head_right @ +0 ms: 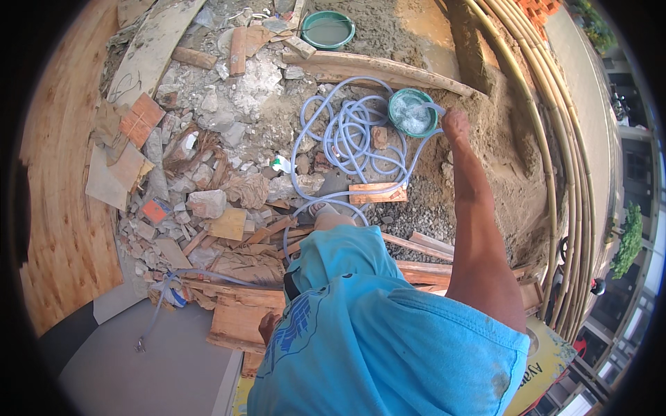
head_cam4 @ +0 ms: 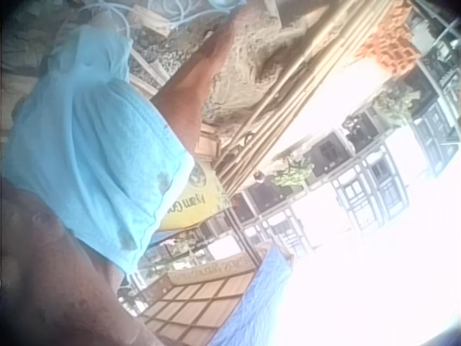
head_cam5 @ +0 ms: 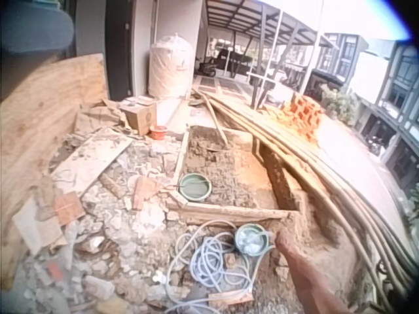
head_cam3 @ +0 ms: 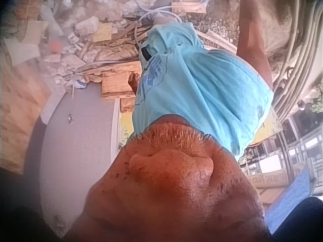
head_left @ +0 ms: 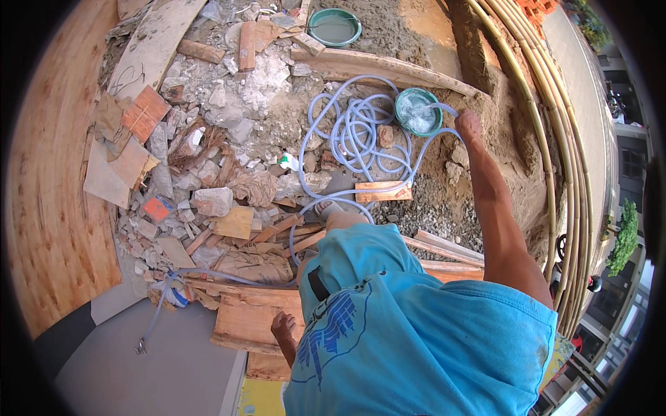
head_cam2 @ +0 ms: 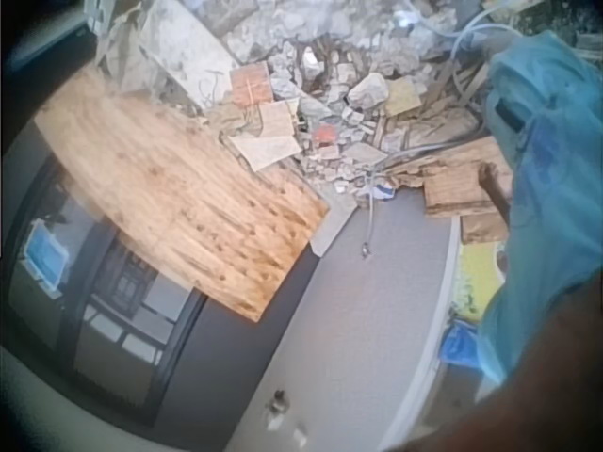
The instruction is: The person mixes mortar in a wooden frame using a hoe, سپس picks up a bucket and uses a small trowel to scoop water into it.
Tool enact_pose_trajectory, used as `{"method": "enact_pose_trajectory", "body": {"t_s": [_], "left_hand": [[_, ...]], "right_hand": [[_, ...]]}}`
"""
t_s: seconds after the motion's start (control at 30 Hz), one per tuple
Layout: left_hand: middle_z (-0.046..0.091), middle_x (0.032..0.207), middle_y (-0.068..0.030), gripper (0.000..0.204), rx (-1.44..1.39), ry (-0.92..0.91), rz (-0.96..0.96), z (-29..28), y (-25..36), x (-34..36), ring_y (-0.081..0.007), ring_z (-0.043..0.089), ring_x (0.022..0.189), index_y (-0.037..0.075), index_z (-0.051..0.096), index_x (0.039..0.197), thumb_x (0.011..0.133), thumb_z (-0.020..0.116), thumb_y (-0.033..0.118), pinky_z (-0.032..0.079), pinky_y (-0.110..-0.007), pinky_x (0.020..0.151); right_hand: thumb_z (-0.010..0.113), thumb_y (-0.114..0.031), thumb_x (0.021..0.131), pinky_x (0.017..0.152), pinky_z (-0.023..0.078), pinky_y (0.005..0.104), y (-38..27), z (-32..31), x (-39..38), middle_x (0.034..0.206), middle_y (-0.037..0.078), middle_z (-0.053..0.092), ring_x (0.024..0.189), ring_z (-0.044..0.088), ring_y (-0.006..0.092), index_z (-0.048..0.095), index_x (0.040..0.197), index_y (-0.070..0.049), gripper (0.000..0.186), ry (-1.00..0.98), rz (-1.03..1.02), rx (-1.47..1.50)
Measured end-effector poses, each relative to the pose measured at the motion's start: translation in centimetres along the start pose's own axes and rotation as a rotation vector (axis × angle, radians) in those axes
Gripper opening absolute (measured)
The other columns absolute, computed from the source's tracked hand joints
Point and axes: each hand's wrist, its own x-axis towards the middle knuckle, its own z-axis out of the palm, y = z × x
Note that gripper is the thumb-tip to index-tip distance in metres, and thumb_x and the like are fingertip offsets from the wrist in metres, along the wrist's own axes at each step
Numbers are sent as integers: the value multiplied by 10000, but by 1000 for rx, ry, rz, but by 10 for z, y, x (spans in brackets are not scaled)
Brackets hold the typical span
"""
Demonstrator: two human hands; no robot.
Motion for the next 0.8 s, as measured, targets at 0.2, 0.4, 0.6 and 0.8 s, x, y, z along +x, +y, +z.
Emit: {"method": "enact_pose_trajectory", "body": {"t_s": [0.2, 0.4, 0.6, 0.8], "left_hand": [[630, 948, -183, 421, -66, 81, -235, 9, 25, -5, -294, 653, 839, -26, 557, 1115, 811, 662, 246, 544, -373, 720], [628, 944, -178, 415, -88, 70, -239, 11, 26, -3, -292, 651, 842, -20, 556, 1115, 818, 658, 251, 539, -375, 723], [624, 919, -158, 386, -115, 91, -265, 10, 26, -5, -273, 648, 810, -14, 561, 1107, 825, 648, 235, 533, -351, 701], [626, 926, -169, 386, -100, 71, -258, 7, 23, 0, -279, 650, 812, -19, 565, 1104, 819, 655, 225, 536, -353, 706]], "right_hand": [[399, -259, 884, 773, 498, 481, 1, 4, -1, 939, 208, 649, 898, 622, 400, 661, 902, -70, 323, 9, -38, -8], [422, -227, 863, 781, 482, 486, 8, 10, 4, 916, 232, 642, 889, 616, 398, 677, 925, -84, 299, 20, -16, -1], [423, -224, 861, 763, 485, 484, 3, 8, 2, 896, 243, 637, 865, 616, 405, 675, 913, -77, 296, 0, 21, 17], [422, -229, 854, 758, 483, 494, 3, 3, -1, 896, 255, 632, 863, 609, 423, 675, 898, -68, 303, 14, -25, 23]]}}
